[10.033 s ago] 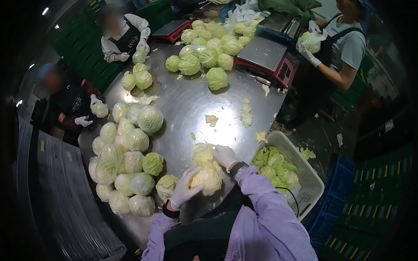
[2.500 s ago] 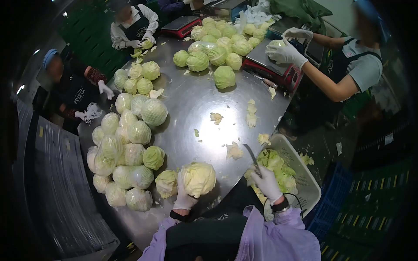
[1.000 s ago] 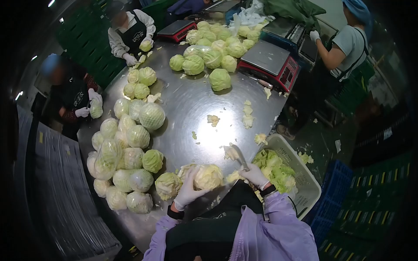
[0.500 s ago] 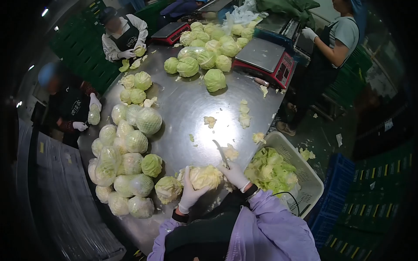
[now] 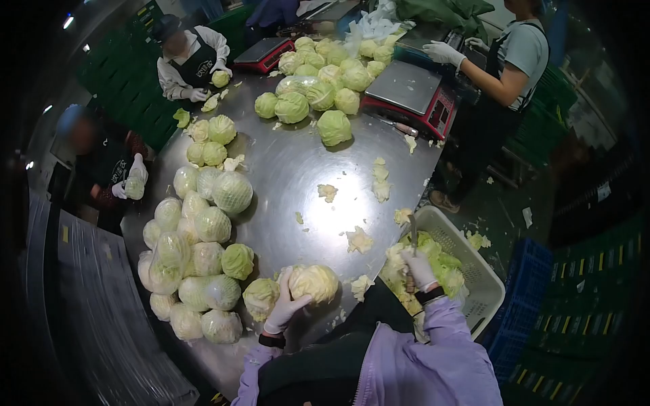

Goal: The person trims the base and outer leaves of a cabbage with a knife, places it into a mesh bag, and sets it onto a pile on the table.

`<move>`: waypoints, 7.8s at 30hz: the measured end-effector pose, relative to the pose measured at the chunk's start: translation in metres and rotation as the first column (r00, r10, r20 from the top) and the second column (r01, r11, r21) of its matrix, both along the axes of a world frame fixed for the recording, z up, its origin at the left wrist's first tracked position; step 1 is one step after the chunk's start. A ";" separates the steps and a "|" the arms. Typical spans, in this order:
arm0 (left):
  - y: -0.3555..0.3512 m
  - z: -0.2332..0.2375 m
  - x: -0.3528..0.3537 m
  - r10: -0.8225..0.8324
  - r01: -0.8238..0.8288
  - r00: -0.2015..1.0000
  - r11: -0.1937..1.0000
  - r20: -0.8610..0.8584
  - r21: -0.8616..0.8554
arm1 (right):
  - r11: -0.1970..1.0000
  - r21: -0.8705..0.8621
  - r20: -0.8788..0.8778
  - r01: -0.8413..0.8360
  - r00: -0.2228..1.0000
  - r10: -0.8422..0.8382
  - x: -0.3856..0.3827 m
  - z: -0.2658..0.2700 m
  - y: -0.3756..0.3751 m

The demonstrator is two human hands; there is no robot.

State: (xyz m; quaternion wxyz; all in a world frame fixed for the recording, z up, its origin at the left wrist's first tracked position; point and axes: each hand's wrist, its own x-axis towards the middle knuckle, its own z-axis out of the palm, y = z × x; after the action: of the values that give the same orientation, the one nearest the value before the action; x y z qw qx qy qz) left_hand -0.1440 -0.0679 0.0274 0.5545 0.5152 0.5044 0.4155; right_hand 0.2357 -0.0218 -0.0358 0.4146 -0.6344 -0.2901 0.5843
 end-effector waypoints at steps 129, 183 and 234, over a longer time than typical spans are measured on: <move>0.016 0.047 0.039 0.240 -0.028 0.582 0.961 -0.777 0.276 | 0.609 -0.130 0.816 -0.783 0.264 0.514 -0.162 0.016 -0.021; -0.037 0.024 -0.002 0.166 -0.108 0.876 0.983 -0.452 0.151 | 0.343 0.166 0.811 -0.925 0.326 0.487 -0.196 0.101 0.001; -0.035 0.035 -0.011 0.140 0.124 0.761 0.927 -0.634 0.354 | 0.513 0.012 0.555 -0.858 0.433 0.711 -0.210 0.085 0.036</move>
State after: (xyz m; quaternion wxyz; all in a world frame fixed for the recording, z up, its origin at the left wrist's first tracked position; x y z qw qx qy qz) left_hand -0.1553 -0.1032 0.0628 0.2346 0.7207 0.5780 0.3023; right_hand 0.0258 0.0141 0.0491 0.0920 -0.4766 -0.7301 0.4810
